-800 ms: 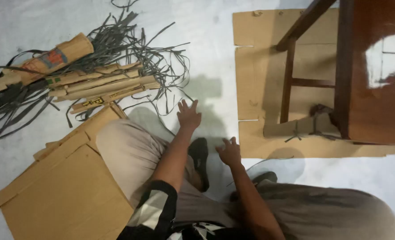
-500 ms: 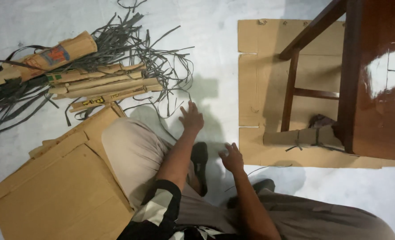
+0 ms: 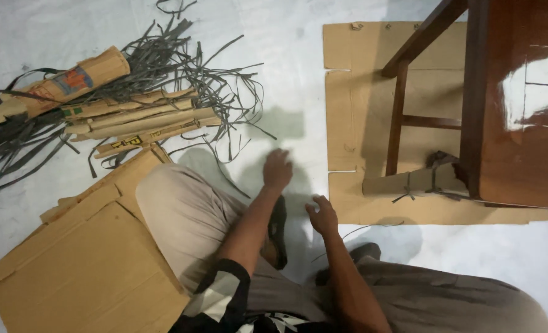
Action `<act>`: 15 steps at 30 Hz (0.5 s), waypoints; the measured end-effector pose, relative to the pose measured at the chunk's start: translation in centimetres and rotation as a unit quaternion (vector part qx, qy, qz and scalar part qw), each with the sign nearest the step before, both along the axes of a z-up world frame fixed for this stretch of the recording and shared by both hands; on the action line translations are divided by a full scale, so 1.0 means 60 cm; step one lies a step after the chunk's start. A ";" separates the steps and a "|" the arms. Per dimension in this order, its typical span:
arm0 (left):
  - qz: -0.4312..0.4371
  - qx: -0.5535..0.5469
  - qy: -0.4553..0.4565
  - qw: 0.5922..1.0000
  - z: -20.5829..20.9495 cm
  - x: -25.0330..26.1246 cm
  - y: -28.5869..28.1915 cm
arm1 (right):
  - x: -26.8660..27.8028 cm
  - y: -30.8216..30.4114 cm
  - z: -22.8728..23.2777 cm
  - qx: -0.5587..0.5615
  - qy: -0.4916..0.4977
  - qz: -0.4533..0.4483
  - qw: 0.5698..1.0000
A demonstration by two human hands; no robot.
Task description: Packaging a wooden chair for transport using cardboard and plastic strips.
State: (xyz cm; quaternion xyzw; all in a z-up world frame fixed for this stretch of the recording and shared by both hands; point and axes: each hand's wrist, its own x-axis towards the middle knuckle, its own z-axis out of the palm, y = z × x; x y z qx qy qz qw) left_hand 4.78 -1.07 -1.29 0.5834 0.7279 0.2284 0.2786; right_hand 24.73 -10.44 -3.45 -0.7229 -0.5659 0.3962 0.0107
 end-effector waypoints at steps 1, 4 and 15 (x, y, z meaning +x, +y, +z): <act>-0.001 0.000 -0.001 1.000 -0.002 -0.010 0.007 | 0.002 -0.003 -0.002 0.000 -0.001 -0.001 1.000; 0.037 0.027 0.122 0.991 -0.021 -0.046 0.041 | 0.000 -0.006 0.012 0.003 0.007 0.006 1.000; 0.039 -0.106 0.052 0.992 0.030 -0.133 0.179 | 0.002 -0.016 0.036 -0.009 0.007 0.049 0.999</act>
